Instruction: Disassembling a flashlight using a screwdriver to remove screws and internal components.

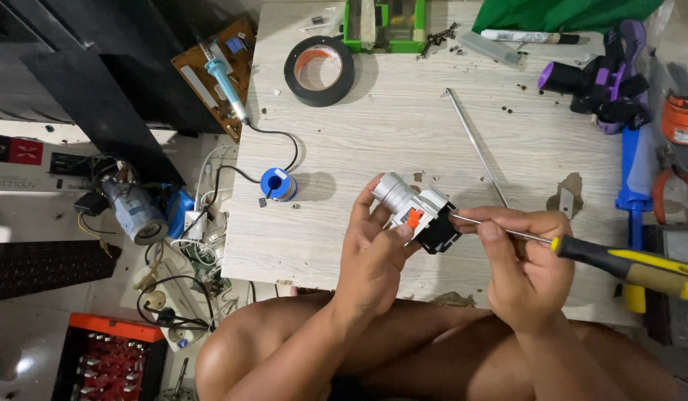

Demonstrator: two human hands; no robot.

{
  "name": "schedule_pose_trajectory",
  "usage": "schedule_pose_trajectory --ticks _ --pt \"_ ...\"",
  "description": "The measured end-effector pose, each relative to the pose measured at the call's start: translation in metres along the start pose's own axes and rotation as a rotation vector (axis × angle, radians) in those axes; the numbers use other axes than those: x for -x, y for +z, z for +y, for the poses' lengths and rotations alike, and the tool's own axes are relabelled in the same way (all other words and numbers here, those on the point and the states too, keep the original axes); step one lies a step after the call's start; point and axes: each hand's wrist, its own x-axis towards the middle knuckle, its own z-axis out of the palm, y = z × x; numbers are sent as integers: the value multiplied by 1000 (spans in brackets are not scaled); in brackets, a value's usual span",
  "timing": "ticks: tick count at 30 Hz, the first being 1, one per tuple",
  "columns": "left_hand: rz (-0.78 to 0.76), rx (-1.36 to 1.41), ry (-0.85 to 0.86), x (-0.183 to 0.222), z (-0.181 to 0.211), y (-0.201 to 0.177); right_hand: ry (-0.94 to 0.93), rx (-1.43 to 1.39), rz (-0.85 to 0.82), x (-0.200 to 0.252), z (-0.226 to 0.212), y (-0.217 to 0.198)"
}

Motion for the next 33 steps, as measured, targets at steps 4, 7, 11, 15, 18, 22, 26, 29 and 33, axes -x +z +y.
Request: schedule_pose_trajectory --ticks 4,7,11,15,18,22,26,29,33 --pt "-117 -417 242 6 3 12 -28 29 21 3 0 -2" --pt "-199 -524 364 9 5 13 -94 35 27 3 -7 -2" --pt "-202 -518 357 10 5 10 -186 187 16 13 -9 -5" --pt "-190 -545 329 12 8 15 -196 129 -91 21 -2 -10" --pt "-215 -591 321 14 9 14 -235 160 -65 21 1 -11" --pt "-236 -660 357 15 11 12 -164 119 -112 18 -4 -13" --pt "-269 -666 430 13 7 6 -105 106 -157 19 -7 -16" --pt "-269 -684 482 14 6 7 -128 92 -118 19 -7 -13" --pt "-260 -689 514 15 4 5 -110 66 -142 21 -6 -13"
